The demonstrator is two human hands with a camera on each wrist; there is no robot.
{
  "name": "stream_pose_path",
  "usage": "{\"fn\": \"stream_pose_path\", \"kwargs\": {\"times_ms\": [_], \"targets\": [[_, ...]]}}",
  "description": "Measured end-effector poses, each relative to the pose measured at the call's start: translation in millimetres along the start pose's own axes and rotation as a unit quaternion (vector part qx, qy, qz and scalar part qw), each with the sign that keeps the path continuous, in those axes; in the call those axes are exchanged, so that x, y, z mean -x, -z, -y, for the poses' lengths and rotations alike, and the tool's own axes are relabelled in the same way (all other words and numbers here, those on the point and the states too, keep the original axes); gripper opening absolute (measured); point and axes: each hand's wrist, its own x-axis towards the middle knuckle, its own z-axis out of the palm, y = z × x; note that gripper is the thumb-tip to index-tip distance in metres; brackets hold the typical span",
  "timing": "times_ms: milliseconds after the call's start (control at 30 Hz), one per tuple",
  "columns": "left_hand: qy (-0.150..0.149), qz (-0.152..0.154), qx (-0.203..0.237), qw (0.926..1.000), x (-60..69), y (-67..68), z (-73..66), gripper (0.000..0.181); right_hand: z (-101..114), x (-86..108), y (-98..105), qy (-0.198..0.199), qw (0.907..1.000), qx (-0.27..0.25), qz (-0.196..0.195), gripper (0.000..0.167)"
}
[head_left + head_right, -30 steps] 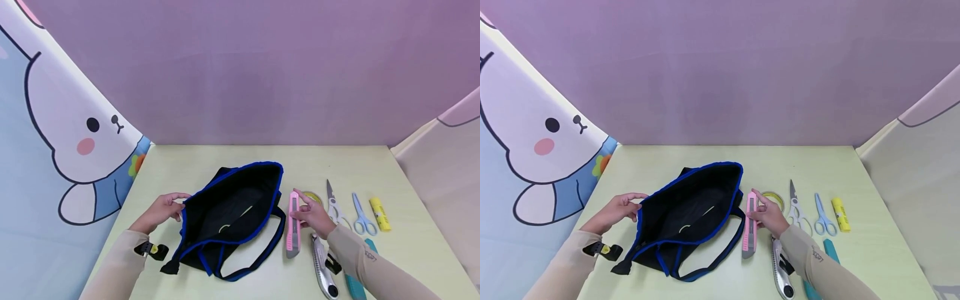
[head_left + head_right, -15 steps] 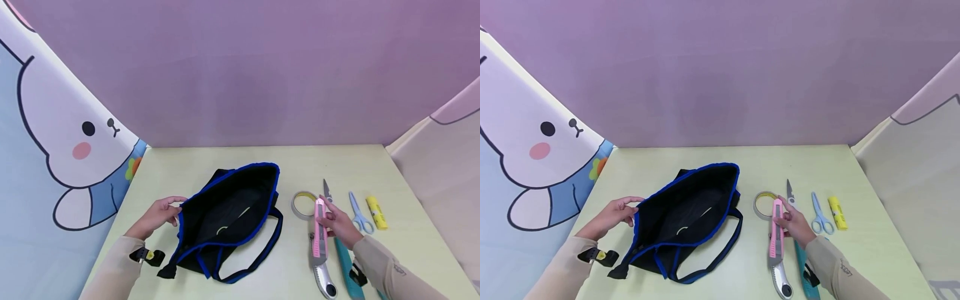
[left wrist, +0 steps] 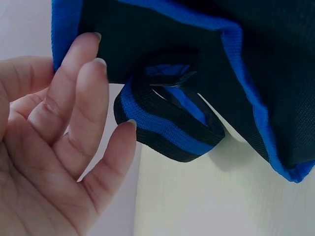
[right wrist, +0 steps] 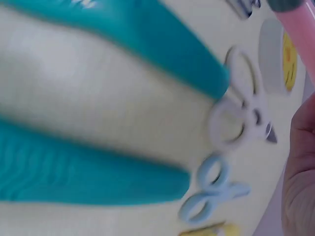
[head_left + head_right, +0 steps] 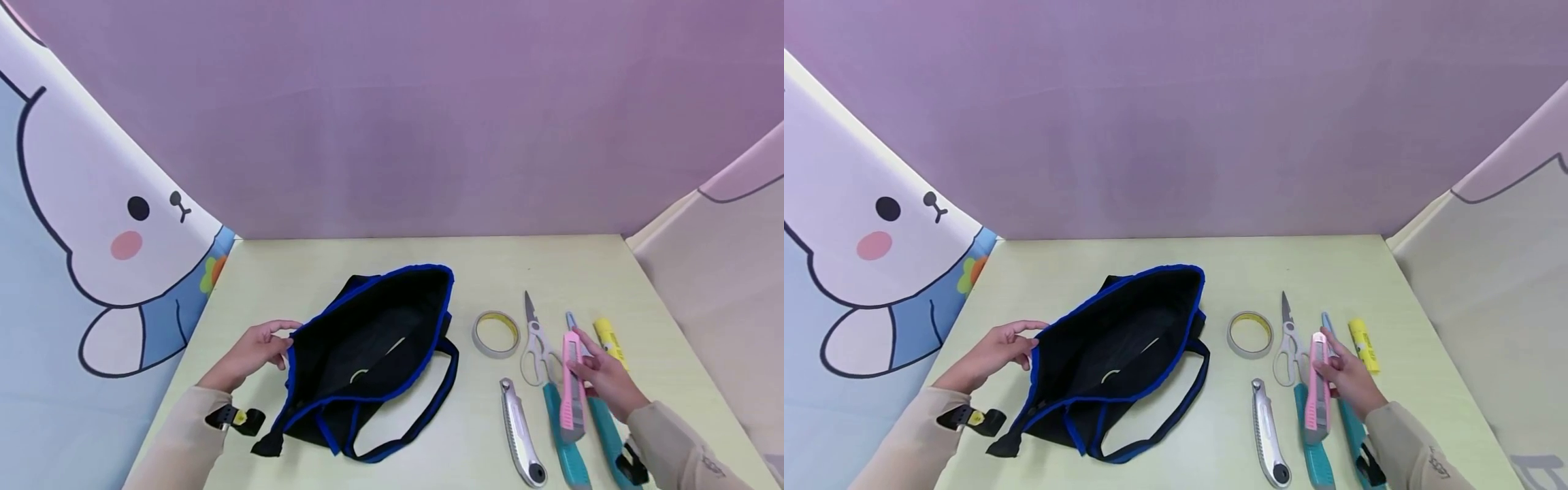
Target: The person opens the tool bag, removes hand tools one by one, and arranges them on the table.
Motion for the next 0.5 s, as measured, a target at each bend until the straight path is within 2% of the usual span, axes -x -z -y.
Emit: {"fn": "stream_pose_path", "kwargs": {"times_ms": [167, 400, 500], "targets": [[-0.010, 0.008, 0.008, 0.9999, -3.4, -3.3, 0.2, 0.040, -16.8, 8.2, 20.2, -0.008, 0.9999, 0.004, -0.005, 0.075], [-0.007, 0.009, 0.006, 0.9999, -5.1, -5.8, 0.5, 0.039, -34.5, 13.2, 43.9, -0.019, 0.9995, 0.025, 0.001, 0.077], [-0.007, 0.010, 0.007, 0.9999, -4.3, -4.9, 1.4, 0.039, -42.3, 16.4, 55.7, -0.013, 0.9992, 0.038, -0.003, 0.072]]}}
